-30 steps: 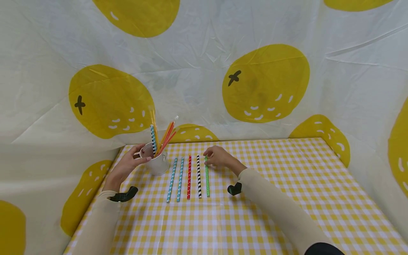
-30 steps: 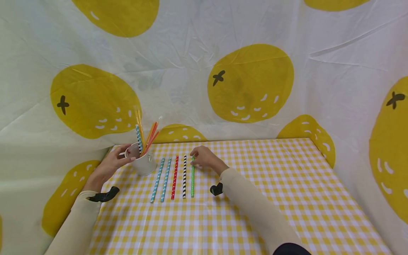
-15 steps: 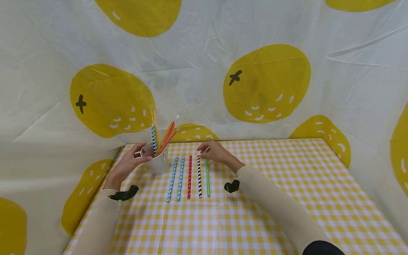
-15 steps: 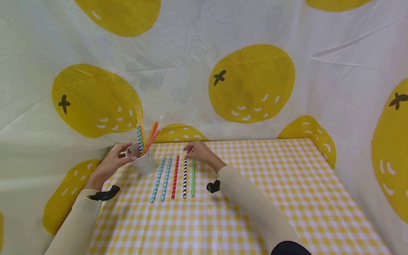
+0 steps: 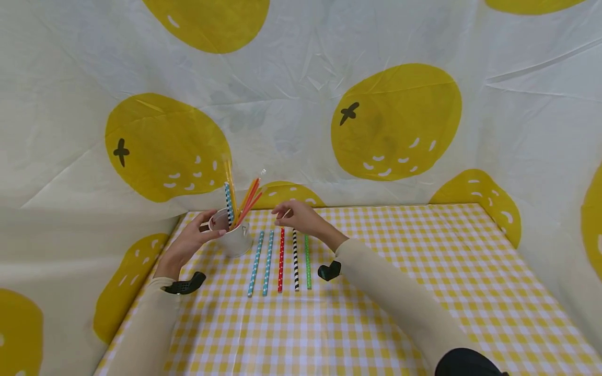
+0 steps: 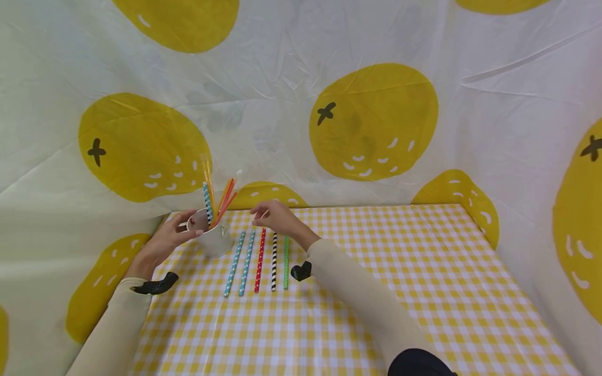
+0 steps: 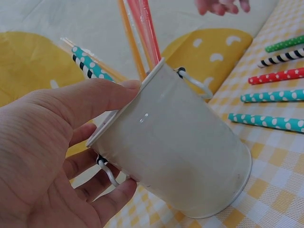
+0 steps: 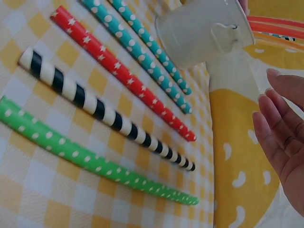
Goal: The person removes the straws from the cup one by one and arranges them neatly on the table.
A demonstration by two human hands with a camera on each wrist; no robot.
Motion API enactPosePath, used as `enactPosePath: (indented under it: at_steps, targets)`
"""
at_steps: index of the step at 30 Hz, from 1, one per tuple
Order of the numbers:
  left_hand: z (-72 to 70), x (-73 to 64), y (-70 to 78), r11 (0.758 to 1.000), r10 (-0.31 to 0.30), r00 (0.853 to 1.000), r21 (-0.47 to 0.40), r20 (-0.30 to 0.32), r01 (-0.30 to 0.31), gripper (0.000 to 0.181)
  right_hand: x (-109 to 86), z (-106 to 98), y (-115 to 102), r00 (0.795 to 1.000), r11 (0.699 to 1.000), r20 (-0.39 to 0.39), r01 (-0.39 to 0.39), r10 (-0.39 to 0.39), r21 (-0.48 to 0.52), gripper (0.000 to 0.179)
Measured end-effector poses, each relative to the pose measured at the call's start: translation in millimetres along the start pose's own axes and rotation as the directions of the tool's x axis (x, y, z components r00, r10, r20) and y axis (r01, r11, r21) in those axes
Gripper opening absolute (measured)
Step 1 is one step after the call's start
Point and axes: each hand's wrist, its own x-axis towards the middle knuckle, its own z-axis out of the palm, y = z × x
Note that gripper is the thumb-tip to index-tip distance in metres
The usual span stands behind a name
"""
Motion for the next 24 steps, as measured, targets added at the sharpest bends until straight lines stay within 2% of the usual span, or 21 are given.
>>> enactPosePath:
  at_steps: [7, 13, 16, 21, 24]
  targets:
    - [-0.6, -1.0, 0.7, 1.000, 0.001, 1.000, -0.001, 0.001, -0.001, 0.087, 22.9, 0, -18, 0.997, 0.998, -0.069, 0.049, -0.046, 0.040, 0.028]
    - [0.3, -0.1, -1.3, 1.000, -0.005, 1.000, 0.000, -0.004, 0.005, 0.086, 43.7, -1, -23, 0.987, 0.990, -0.154, 0.057, -0.037, 0.130, 0.030]
    - [0.5, 0.5, -2.4, 1.000, -0.011, 1.000, -0.004, -0.011, 0.011, 0.087, 50.6, 0, -26, 0.985, 0.983, -0.167, 0.071, -0.042, 0.170, 0.028]
    - [0.3, 0.7, -3.0, 1.000, -0.004, 1.000, -0.010, -0.013, 0.004, 0.087, 58.3, 6, -31, 0.981, 0.979, -0.183, 0.093, -0.059, 0.181, 0.017]
    - [0.0, 0.7, -2.6, 1.000, 0.001, 1.000, -0.014, -0.010, -0.001, 0.086, 61.8, 11, -34, 0.978, 0.976, -0.198, 0.103, -0.065, 0.190, 0.019]
